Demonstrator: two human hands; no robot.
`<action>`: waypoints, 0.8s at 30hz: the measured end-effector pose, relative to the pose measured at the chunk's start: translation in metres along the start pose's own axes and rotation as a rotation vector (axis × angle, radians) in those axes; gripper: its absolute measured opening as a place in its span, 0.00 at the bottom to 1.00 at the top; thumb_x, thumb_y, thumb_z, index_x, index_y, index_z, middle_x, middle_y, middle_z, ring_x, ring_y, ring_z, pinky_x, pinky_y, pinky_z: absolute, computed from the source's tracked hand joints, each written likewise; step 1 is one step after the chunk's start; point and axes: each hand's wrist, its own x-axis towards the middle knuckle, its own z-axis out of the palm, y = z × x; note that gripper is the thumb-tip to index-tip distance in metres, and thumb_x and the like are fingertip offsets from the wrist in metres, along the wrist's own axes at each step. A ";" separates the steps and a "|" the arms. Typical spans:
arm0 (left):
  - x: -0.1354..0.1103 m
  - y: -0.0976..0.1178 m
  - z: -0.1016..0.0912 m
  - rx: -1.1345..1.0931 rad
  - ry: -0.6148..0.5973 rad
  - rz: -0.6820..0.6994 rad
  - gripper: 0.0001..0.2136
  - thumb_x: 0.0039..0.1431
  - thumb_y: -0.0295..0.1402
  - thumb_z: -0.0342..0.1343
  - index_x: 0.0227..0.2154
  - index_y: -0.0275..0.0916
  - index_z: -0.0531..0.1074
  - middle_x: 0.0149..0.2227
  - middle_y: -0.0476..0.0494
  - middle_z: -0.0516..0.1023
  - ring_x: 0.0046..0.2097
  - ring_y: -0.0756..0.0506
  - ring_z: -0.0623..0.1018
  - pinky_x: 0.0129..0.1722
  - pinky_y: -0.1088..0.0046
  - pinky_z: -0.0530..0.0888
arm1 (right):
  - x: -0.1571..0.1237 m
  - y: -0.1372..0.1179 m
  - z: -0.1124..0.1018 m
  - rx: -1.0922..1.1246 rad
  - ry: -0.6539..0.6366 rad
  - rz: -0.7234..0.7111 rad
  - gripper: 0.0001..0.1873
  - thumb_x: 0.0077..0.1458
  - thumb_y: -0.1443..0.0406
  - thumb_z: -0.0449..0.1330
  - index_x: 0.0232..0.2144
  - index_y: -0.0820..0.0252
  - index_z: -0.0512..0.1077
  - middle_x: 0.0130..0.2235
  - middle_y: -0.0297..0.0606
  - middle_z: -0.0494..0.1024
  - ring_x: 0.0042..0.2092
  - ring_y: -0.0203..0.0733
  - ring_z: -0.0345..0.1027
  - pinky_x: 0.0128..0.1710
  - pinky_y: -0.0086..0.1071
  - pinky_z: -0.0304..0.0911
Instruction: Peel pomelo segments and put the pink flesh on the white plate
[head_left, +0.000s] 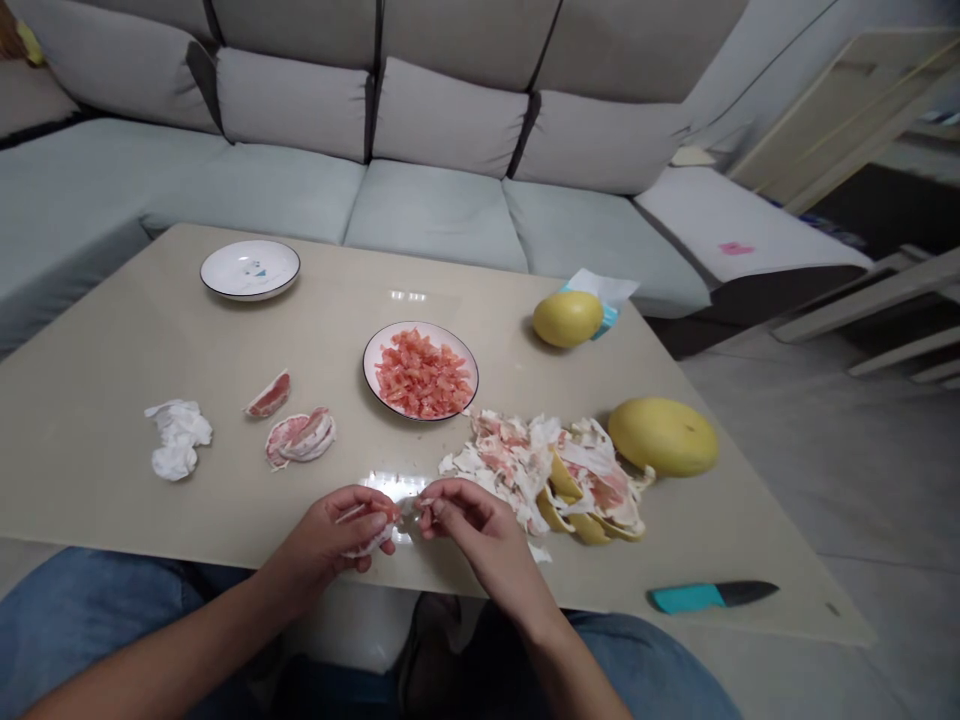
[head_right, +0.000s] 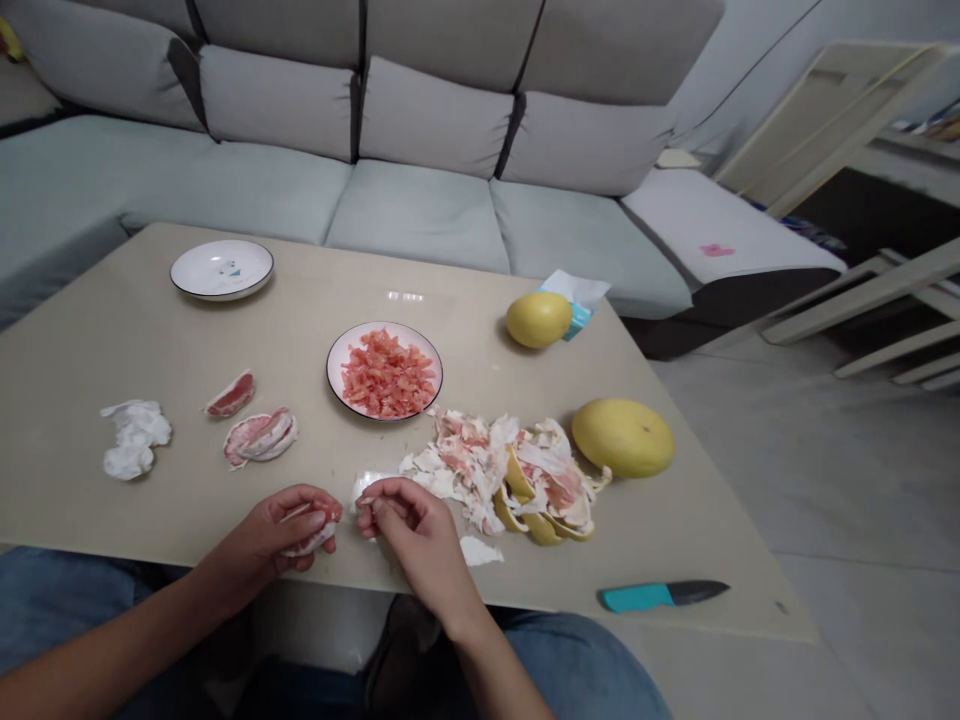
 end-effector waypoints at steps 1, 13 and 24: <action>0.000 0.000 0.000 0.005 0.001 0.008 0.10 0.52 0.37 0.64 0.34 0.38 0.75 0.35 0.46 0.75 0.32 0.50 0.76 0.24 0.80 0.62 | 0.000 0.000 0.000 0.008 -0.008 0.015 0.10 0.53 0.58 0.62 0.33 0.60 0.74 0.30 0.36 0.77 0.30 0.37 0.71 0.35 0.32 0.69; -0.001 0.001 0.002 0.111 0.079 0.088 0.13 0.47 0.39 0.66 0.34 0.38 0.75 0.35 0.43 0.79 0.30 0.48 0.77 0.22 0.78 0.64 | -0.004 0.001 0.001 -0.216 0.012 -0.022 0.14 0.56 0.60 0.53 0.22 0.60 0.67 0.20 0.28 0.59 0.23 0.33 0.54 0.21 0.26 0.52; -0.010 0.002 0.002 0.587 0.156 0.432 0.06 0.51 0.33 0.64 0.33 0.42 0.79 0.35 0.43 0.81 0.38 0.42 0.78 0.37 0.71 0.74 | -0.011 0.005 0.015 -0.523 -0.069 -0.317 0.06 0.55 0.66 0.61 0.37 0.56 0.75 0.31 0.35 0.71 0.33 0.38 0.65 0.33 0.29 0.62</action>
